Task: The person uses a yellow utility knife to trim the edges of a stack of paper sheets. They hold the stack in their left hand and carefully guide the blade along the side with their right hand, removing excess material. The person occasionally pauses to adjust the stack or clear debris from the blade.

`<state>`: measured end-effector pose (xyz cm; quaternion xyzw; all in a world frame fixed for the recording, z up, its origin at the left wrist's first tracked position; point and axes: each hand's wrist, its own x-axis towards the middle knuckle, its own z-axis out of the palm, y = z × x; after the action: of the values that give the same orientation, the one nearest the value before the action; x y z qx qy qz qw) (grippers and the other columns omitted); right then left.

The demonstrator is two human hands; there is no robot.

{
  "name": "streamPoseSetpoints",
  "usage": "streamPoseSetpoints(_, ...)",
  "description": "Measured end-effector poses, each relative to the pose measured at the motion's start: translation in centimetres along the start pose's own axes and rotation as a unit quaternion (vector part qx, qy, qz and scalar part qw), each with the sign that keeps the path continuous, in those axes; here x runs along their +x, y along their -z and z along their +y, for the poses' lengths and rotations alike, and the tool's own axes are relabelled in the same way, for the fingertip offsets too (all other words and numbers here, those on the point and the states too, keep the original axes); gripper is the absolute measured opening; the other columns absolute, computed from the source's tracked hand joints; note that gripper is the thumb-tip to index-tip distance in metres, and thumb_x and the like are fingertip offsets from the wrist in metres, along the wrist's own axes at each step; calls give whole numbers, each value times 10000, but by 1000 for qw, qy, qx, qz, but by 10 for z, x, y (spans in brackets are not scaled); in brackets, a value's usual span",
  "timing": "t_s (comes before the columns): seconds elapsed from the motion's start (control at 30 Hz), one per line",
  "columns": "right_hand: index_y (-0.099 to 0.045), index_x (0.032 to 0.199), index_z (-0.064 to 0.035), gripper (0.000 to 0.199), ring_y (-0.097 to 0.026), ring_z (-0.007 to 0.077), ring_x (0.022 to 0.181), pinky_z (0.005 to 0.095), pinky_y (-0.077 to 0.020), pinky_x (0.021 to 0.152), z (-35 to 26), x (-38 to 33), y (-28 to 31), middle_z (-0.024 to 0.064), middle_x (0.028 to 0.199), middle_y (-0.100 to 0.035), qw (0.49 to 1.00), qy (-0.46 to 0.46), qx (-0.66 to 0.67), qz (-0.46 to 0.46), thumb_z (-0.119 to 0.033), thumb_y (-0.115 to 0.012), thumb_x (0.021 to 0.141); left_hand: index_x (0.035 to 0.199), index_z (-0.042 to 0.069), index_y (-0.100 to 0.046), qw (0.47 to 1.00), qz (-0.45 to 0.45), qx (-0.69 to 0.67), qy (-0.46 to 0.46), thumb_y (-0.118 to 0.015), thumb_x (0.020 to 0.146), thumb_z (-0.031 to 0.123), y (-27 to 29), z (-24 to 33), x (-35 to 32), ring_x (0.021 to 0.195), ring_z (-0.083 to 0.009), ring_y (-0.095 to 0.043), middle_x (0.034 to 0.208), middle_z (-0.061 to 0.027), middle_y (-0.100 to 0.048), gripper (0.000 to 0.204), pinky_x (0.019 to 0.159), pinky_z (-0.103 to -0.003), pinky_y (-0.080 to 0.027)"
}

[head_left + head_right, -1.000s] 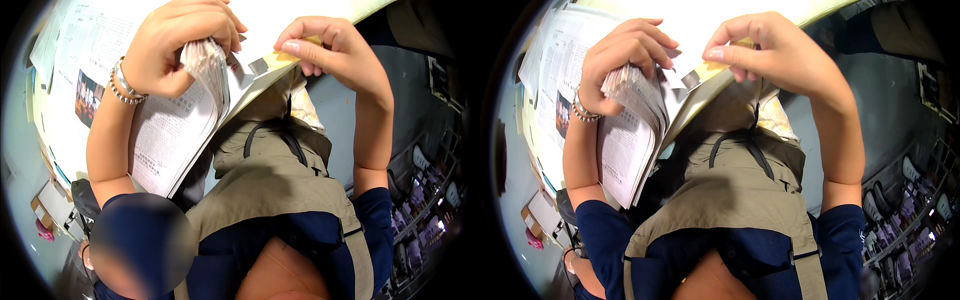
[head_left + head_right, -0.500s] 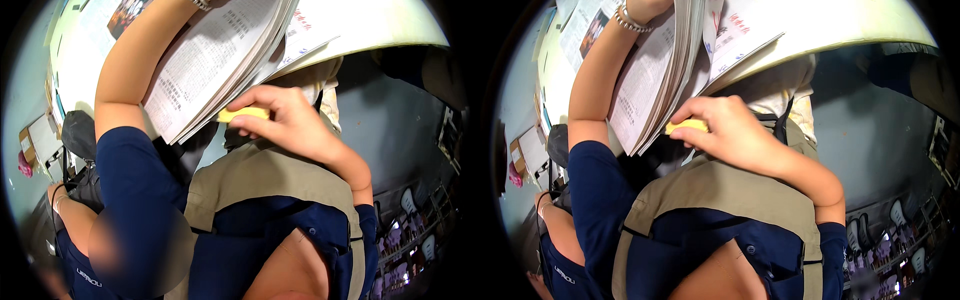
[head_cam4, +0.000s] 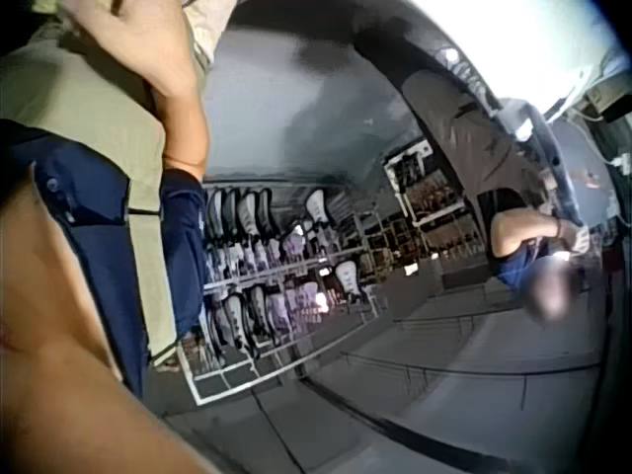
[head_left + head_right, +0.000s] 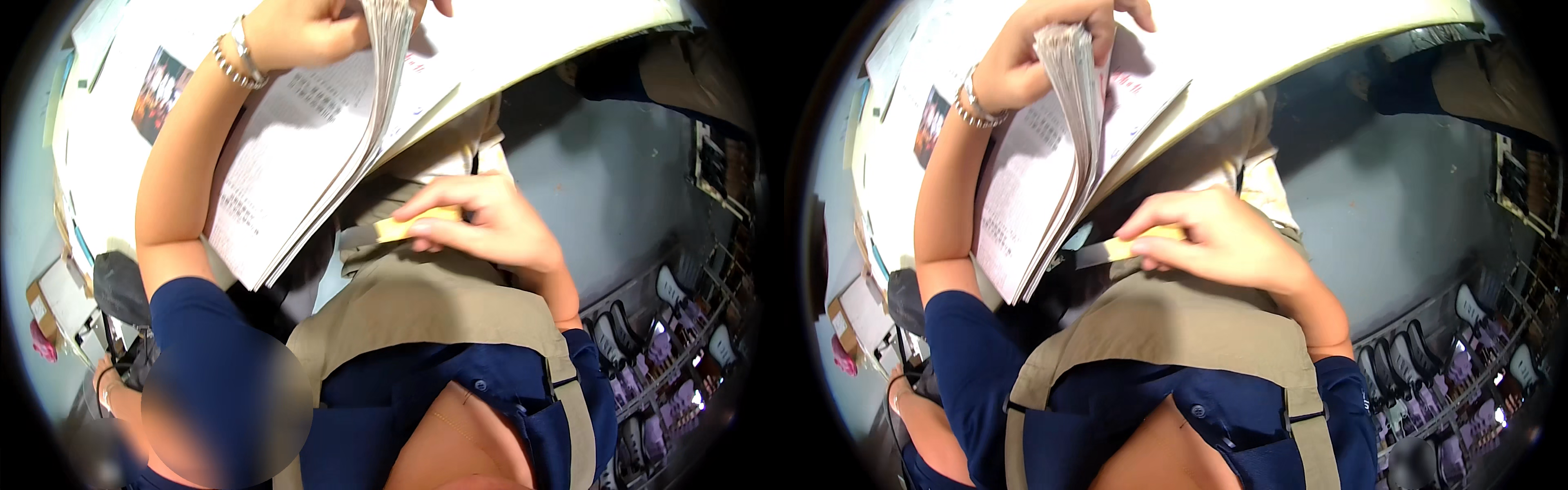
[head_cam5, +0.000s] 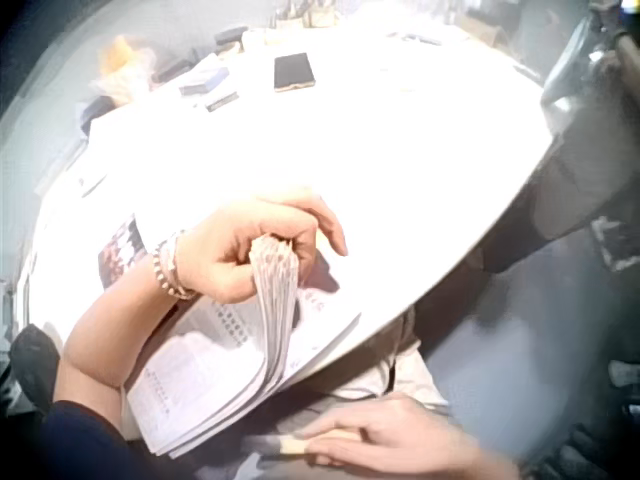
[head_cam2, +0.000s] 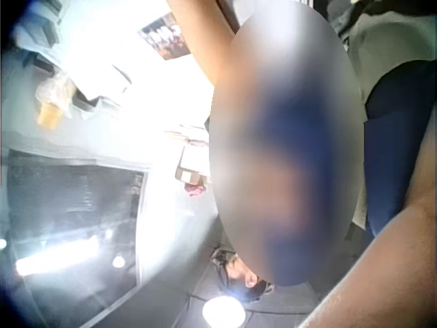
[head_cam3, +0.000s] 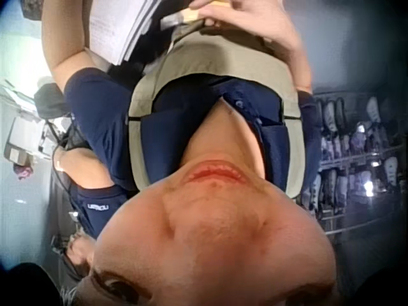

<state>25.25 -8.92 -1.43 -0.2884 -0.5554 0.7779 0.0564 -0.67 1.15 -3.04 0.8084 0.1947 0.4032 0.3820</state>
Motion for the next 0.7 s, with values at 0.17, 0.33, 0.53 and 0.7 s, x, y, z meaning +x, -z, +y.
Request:
streamPoseSetpoints(0.17,-672,1003,37,146,-641,97,697,194,-503,596,-26,-35,33,82,855,-668,949,44,10,311,-32,-617,887,736,29,-572,995,-33,89,29,-575,706,127,-15,7,10,867,-273,-618,913,-162,-654,103,792,-382,-469)
streamPoseSetpoints(0.33,-687,964,33,112,-647,110,674,196,-506,584,-30,-22,41,77,856,-670,863,143,-110,472,-7,-627,878,709,109,-492,974,-154,159,47,-472,668,136,0,14,20,1104,-338,-606,1012,-171,-689,53,1040,-501,-343)
streamPoseSetpoints(0.53,-687,941,33,101,-650,100,646,197,-492,577,-33,-12,47,76,813,-680,858,163,-187,449,8,-633,860,695,114,-492,975,-141,151,77,-497,618,147,-3,23,24,1072,-346,-619,1002,-158,-694,84,1033,-525,-353)
streamPoseSetpoints(0.7,-684,940,34,102,-646,101,637,204,-486,572,-36,-10,49,81,800,-682,858,169,-221,432,19,-631,854,690,118,-486,976,-133,160,67,-505,596,146,-5,21,24,1059,-351,-624,993,-161,-696,100,1026,-542,-358)
